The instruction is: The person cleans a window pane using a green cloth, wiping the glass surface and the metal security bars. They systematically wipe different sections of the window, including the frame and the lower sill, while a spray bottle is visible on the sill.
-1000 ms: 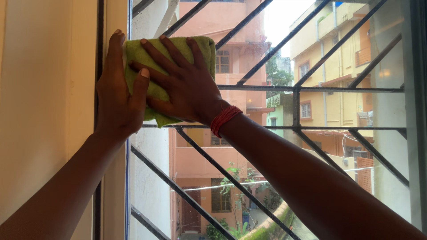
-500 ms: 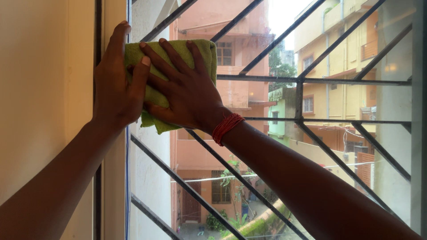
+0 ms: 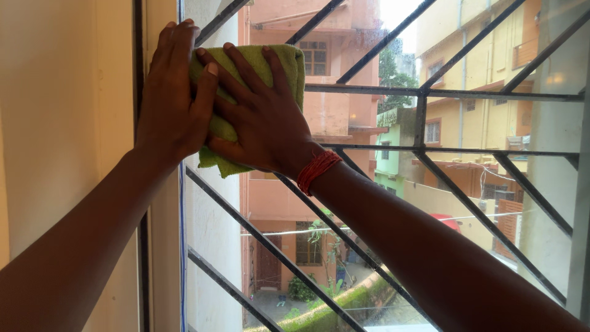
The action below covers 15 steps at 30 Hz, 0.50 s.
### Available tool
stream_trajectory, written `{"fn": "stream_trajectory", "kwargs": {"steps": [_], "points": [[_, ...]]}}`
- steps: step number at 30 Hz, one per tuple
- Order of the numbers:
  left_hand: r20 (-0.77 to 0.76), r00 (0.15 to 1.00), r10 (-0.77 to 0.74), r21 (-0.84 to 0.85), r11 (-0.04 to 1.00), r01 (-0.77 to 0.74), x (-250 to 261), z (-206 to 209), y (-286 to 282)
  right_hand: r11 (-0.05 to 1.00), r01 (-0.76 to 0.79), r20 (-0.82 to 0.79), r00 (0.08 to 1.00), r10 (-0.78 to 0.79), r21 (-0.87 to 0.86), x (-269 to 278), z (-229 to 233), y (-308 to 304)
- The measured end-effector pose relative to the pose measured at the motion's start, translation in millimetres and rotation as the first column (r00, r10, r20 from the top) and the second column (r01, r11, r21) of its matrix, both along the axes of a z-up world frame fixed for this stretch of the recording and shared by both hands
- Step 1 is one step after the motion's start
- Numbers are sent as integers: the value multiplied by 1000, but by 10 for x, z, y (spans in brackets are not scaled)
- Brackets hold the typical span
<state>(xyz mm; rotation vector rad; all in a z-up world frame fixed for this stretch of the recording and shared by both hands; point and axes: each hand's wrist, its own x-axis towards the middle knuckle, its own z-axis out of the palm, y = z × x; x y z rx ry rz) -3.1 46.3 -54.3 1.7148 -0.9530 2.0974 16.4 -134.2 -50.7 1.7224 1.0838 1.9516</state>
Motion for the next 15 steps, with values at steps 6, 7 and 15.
{"fn": "stream_trajectory", "kwargs": {"steps": [6, 7, 15], "points": [[22, 999, 27, -77, 997, -25, 57, -137, -98, 1000, 10, -18, 1000, -10, 12, 7, -13, 18], [7, 1000, 20, -86, 996, -19, 63, -189, -108, 999, 36, -39, 999, -35, 17, 3, -12, 16], [-59, 983, 175, -116, 977, -181, 14, -756, -208, 999, 7, 6, 1000, -8, 36, 8, -154, 36]]}}
